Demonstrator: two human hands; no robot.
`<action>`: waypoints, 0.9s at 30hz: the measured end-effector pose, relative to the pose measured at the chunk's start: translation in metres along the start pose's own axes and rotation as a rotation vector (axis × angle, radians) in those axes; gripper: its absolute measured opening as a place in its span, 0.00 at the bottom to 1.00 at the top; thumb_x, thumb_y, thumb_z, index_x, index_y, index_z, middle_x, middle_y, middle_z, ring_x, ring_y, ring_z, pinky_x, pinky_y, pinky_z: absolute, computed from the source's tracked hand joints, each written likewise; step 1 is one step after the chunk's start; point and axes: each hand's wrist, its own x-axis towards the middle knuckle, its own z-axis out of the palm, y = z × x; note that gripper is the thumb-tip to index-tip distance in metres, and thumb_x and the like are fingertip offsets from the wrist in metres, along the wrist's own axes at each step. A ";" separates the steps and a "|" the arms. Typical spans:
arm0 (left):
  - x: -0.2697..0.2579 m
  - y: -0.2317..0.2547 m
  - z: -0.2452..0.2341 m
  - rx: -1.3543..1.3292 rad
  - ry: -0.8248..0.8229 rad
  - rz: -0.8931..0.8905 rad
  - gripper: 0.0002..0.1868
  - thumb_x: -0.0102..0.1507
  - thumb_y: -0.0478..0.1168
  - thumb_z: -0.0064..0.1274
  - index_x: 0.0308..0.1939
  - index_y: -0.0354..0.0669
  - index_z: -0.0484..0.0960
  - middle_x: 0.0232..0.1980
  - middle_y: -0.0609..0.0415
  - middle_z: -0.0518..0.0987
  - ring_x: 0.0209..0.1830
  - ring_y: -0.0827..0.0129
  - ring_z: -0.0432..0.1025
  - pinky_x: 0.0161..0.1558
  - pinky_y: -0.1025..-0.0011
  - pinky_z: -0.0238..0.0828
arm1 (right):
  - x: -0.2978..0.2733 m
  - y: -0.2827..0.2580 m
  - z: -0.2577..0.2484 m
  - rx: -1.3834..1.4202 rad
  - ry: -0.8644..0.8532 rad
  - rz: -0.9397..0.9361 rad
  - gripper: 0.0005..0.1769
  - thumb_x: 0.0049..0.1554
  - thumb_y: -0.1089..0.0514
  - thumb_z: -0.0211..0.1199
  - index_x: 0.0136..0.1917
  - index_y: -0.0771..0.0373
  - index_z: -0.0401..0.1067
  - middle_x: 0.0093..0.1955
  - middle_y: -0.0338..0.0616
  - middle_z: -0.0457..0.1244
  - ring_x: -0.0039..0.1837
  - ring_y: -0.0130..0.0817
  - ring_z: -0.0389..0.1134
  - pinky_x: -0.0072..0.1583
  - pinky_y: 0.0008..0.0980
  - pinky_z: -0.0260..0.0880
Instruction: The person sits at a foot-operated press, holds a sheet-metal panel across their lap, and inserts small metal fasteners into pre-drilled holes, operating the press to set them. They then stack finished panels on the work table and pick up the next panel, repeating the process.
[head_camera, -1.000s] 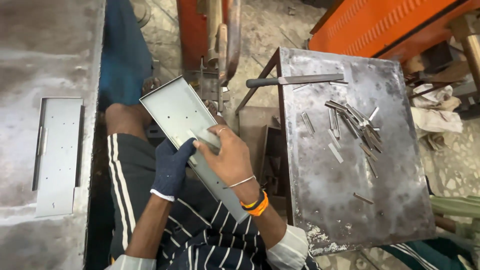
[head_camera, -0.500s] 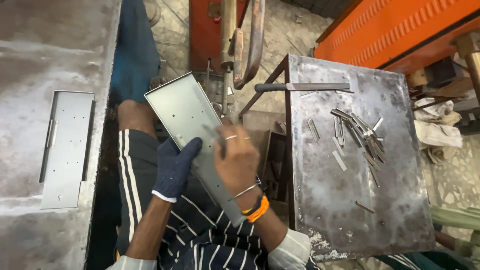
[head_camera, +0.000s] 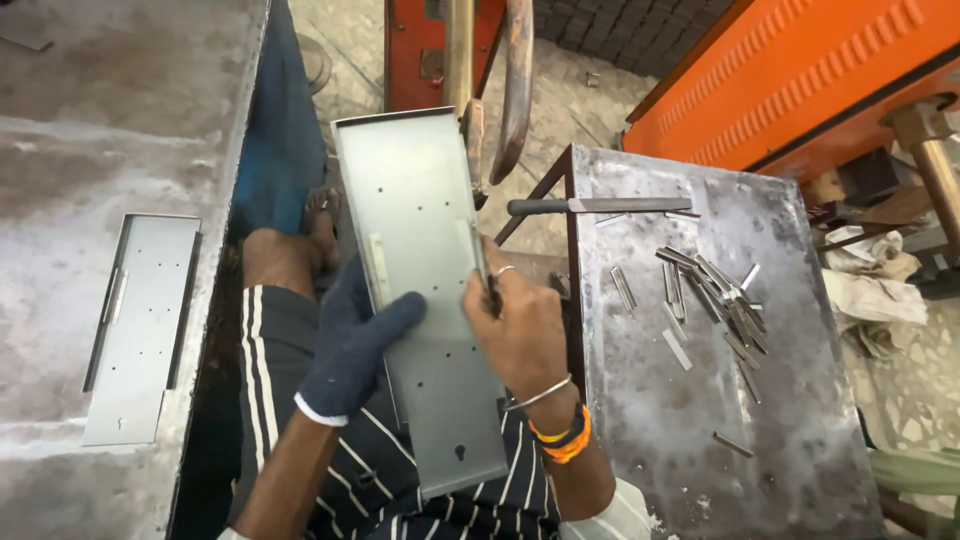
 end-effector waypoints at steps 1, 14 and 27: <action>-0.001 0.002 0.006 0.134 -0.001 0.073 0.26 0.59 0.38 0.60 0.61 0.34 0.77 0.50 0.50 0.83 0.45 0.72 0.77 0.46 0.71 0.77 | 0.001 -0.002 -0.004 0.036 0.006 0.022 0.24 0.58 0.58 0.63 0.66 0.65 0.73 0.31 0.58 0.66 0.32 0.51 0.70 0.38 0.45 0.69; 0.029 0.020 0.035 0.276 0.032 0.113 0.24 0.60 0.37 0.58 0.59 0.34 0.78 0.48 0.50 0.84 0.43 0.72 0.78 0.44 0.71 0.77 | 0.038 -0.005 -0.022 0.105 0.000 0.141 0.22 0.56 0.60 0.62 0.64 0.62 0.75 0.32 0.60 0.65 0.32 0.50 0.71 0.37 0.44 0.68; 0.028 0.017 0.030 0.333 0.087 0.062 0.21 0.60 0.38 0.60 0.55 0.30 0.81 0.44 0.48 0.84 0.39 0.72 0.76 0.42 0.71 0.76 | 0.034 -0.003 -0.017 -0.040 -0.029 0.197 0.17 0.55 0.56 0.64 0.57 0.63 0.77 0.30 0.63 0.63 0.35 0.57 0.70 0.38 0.50 0.67</action>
